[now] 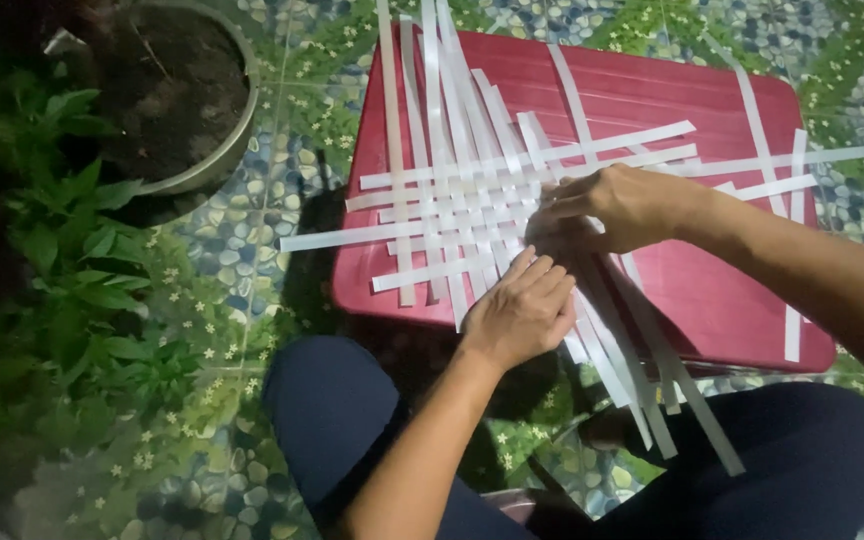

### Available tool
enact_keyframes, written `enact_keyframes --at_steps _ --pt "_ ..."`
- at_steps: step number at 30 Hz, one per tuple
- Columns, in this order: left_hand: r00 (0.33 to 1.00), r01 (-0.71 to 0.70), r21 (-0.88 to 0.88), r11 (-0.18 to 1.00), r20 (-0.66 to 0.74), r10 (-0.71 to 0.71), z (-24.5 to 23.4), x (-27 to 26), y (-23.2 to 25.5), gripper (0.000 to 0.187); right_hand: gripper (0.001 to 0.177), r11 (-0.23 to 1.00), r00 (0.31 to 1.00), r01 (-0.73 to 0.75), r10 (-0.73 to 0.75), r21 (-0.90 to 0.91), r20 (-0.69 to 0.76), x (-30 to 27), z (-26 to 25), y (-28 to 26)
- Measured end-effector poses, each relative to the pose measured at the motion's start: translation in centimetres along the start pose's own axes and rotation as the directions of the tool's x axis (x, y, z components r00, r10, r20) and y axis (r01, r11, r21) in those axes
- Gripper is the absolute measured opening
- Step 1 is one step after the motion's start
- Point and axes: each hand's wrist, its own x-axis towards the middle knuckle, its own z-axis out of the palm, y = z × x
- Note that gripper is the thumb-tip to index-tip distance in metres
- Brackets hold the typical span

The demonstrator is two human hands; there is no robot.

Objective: A person is weaving white plastic strips together on top of a red plastic stool to create a woven mat or base.

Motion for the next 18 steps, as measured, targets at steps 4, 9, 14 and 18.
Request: enact_keyframes --at_steps 4,9,14,18 --pt "1.0 0.011 -0.027 1.0 0.027 -0.011 -0.4 0.0 -0.1 0.017 0.039 0.999 1.0 -0.023 0.023 0.032 0.02 0.0 1.1 1.3" --pt "0.997 0.016 -0.043 0.999 0.072 -0.013 -0.2 0.0 -0.2 0.014 0.05 0.999 0.999 -0.029 0.028 0.025 0.016 -0.1 1.7 2.2" --pt "0.995 0.022 -0.069 0.997 0.102 -0.014 0.8 -0.9 -0.7 0.014 0.047 0.999 0.999 -0.036 0.036 0.014 0.001 -0.5 2.9 2.9" --pt "0.994 0.021 -0.057 0.998 0.106 -0.015 1.6 -1.3 -0.8 0.015 0.05 0.999 1.0 -0.03 0.03 0.033 -0.001 -0.3 2.7 2.8"
